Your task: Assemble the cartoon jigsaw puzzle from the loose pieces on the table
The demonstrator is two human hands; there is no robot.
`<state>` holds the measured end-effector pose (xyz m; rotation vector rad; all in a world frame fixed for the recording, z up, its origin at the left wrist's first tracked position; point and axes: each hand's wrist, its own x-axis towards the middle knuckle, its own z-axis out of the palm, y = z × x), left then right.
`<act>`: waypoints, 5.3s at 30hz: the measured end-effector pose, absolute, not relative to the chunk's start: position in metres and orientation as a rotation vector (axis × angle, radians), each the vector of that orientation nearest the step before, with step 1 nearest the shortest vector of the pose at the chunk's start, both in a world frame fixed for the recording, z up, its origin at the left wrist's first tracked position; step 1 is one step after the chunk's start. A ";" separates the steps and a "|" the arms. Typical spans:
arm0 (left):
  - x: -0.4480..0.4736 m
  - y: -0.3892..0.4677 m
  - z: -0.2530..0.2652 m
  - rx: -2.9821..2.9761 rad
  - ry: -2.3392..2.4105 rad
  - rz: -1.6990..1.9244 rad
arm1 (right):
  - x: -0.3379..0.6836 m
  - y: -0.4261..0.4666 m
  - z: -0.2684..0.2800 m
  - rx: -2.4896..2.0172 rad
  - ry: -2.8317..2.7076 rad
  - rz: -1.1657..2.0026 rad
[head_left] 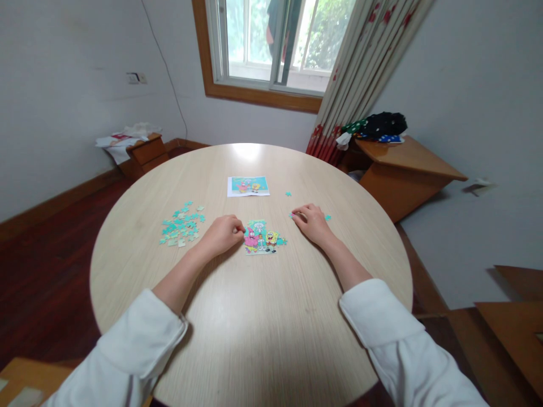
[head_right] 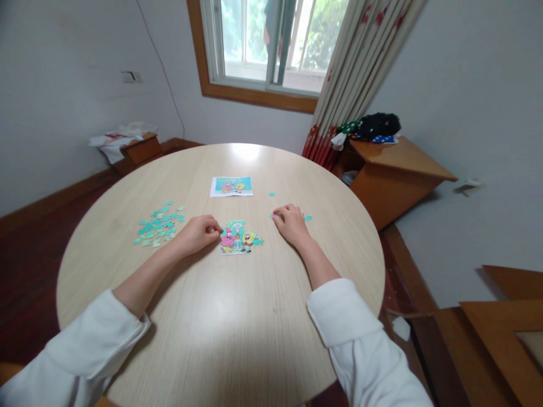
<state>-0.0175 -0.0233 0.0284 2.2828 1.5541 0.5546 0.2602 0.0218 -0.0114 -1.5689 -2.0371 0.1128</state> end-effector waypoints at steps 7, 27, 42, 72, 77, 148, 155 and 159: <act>-0.017 -0.024 0.029 2.277 1.554 0.571 | 0.258 0.023 -0.012 -1.626 -2.048 0.101; -0.015 -0.025 0.028 2.260 1.587 0.796 | 0.258 0.023 -0.013 -1.625 -2.025 0.113; -0.016 -0.024 0.027 2.226 1.621 0.839 | 0.260 0.024 -0.014 -1.569 -2.033 0.122; -0.017 -0.024 0.026 2.205 1.603 0.895 | 0.259 0.022 -0.009 -1.482 -1.968 0.211; -0.017 -0.023 0.026 2.206 1.602 0.892 | 0.256 0.018 -0.003 -1.444 -1.925 0.329; 0.005 -0.036 0.031 1.647 1.113 1.135 | 0.188 -0.037 0.022 -1.017 -1.688 0.873; 0.007 -0.038 0.033 1.584 1.047 1.152 | 0.184 -0.039 0.022 -0.998 -1.708 0.899; 0.008 -0.038 0.033 1.566 1.037 1.167 | 0.183 -0.038 0.019 -0.991 -1.681 0.904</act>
